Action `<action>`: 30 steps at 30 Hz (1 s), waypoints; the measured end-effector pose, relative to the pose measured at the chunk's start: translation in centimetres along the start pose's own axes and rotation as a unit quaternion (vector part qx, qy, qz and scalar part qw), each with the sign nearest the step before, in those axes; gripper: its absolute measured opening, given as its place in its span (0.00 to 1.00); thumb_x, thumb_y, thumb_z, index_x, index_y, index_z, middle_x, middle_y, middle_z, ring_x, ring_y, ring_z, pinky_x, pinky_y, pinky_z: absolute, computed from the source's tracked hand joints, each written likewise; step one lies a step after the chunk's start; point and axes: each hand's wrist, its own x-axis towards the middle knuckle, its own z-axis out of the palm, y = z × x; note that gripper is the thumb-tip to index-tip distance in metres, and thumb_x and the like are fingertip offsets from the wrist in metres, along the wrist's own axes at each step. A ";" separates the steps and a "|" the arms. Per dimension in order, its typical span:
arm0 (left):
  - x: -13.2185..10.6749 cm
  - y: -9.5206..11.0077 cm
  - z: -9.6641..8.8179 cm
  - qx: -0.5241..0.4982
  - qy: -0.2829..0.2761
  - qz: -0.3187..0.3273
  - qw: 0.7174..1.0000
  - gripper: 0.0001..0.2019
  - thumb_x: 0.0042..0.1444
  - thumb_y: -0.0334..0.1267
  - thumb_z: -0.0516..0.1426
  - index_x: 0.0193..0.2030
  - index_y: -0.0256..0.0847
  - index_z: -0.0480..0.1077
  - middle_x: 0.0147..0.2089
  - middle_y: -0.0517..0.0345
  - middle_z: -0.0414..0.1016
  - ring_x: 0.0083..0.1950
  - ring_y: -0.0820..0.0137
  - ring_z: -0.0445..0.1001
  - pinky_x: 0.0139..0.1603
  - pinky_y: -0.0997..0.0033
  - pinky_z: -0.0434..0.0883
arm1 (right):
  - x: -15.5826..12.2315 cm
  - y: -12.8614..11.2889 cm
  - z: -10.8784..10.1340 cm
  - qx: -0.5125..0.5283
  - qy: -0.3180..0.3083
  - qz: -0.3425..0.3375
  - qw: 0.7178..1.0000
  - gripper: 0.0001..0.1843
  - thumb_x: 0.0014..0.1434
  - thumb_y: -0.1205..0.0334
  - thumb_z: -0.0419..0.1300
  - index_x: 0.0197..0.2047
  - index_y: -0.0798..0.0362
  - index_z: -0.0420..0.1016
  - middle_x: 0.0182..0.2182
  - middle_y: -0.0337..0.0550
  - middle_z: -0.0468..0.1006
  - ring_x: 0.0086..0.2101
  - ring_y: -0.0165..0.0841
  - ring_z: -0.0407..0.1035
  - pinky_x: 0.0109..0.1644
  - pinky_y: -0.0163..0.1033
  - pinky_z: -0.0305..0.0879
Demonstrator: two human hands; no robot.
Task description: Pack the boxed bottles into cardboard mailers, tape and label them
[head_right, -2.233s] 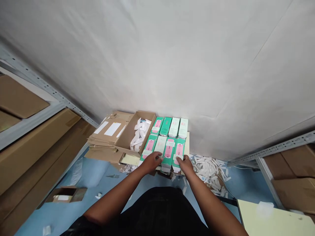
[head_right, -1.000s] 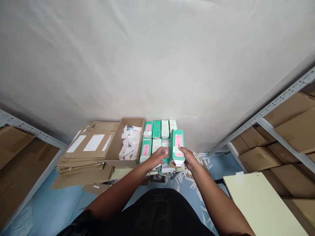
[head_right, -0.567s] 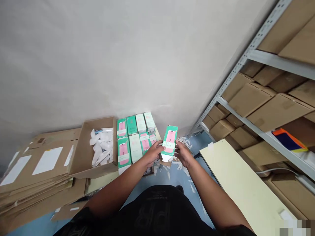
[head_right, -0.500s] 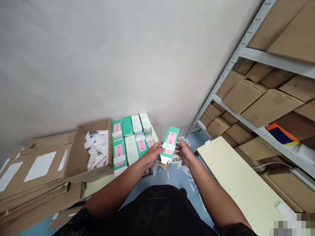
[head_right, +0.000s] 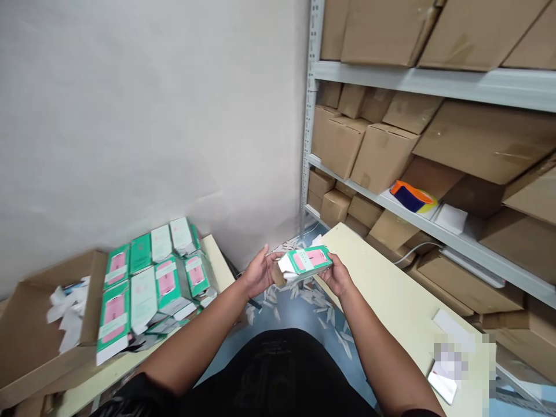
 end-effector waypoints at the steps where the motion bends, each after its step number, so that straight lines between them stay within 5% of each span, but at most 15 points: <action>1: 1.3 -0.7 1.5 -0.017 -0.001 0.037 0.999 0.32 0.59 0.68 0.53 0.54 0.42 0.72 0.51 0.48 0.81 0.52 0.54 0.80 0.51 0.53 0.76 | -0.1 -0.8 -1.6 0.032 0.006 -0.021 0.999 0.12 0.60 0.59 0.62 0.46 0.51 0.78 0.39 0.43 0.87 0.38 0.38 0.81 0.44 0.43 0.79; 4: 5.1 -3.4 6.3 -0.011 0.004 0.157 0.988 0.32 0.59 0.66 0.57 0.62 0.47 0.67 0.60 0.49 0.75 0.60 0.56 0.76 0.58 0.51 0.73 | -0.3 -2.5 -5.3 0.106 0.034 -0.089 0.990 0.14 0.58 0.58 0.63 0.48 0.48 0.78 0.42 0.40 0.87 0.43 0.40 0.80 0.49 0.46 0.79; 7: 8.7 -6.1 10.3 0.071 0.013 0.204 0.976 0.41 0.52 0.56 0.68 0.69 0.51 0.59 0.64 0.50 0.72 0.63 0.57 0.73 0.63 0.54 0.71 | -0.6 -3.2 -7.7 0.138 0.044 -0.126 0.981 0.17 0.56 0.57 0.63 0.49 0.46 0.78 0.44 0.38 0.86 0.46 0.41 0.79 0.53 0.47 0.77; 11: 13.6 -7.4 12.6 0.202 0.079 0.224 0.950 0.42 0.48 0.49 0.72 0.67 0.47 0.60 0.58 0.49 0.75 0.58 0.58 0.76 0.61 0.56 0.72 | -1.1 -3.1 -10.6 0.129 0.061 -0.114 0.983 0.18 0.55 0.55 0.65 0.49 0.44 0.77 0.44 0.38 0.85 0.45 0.41 0.78 0.51 0.48 0.76; 16: 19.2 -6.6 12.5 0.384 0.013 0.219 0.897 0.36 0.47 0.36 0.68 0.63 0.45 0.63 0.58 0.51 0.73 0.56 0.60 0.75 0.59 0.57 0.72 | -0.8 -2.3 -14.3 0.027 0.142 -0.114 0.983 0.17 0.49 0.58 0.67 0.44 0.43 0.75 0.44 0.36 0.83 0.43 0.37 0.75 0.46 0.43 0.74; 21: 24.6 -6.2 11.8 0.502 -0.141 0.180 0.834 0.39 0.40 0.28 0.65 0.64 0.43 0.66 0.60 0.49 0.69 0.59 0.57 0.73 0.57 0.59 0.73 | 1.2 -1.6 -16.7 -0.129 0.266 -0.042 0.954 0.16 0.46 0.56 0.68 0.40 0.48 0.75 0.34 0.38 0.79 0.30 0.30 0.70 0.33 0.35 0.67; 26: 30.3 -6.0 10.2 0.571 -0.320 0.161 0.739 0.41 0.39 0.29 0.66 0.65 0.44 0.69 0.61 0.48 0.70 0.62 0.52 0.69 0.64 0.53 0.69 | 3.7 -1.0 -16.3 -0.131 0.357 -0.023 0.925 0.24 0.42 0.58 0.70 0.45 0.48 0.73 0.30 0.37 0.79 0.27 0.32 0.71 0.31 0.36 0.66; 30: 34.3 -6.9 9.1 0.570 -0.394 0.139 0.707 0.42 0.38 0.26 0.63 0.66 0.46 0.70 0.62 0.49 0.71 0.63 0.52 0.69 0.66 0.51 0.68 | 4.6 -1.0 -15.1 -0.132 0.416 -0.049 0.898 0.21 0.42 0.61 0.68 0.43 0.48 0.76 0.31 0.36 0.79 0.31 0.32 0.71 0.34 0.35 0.66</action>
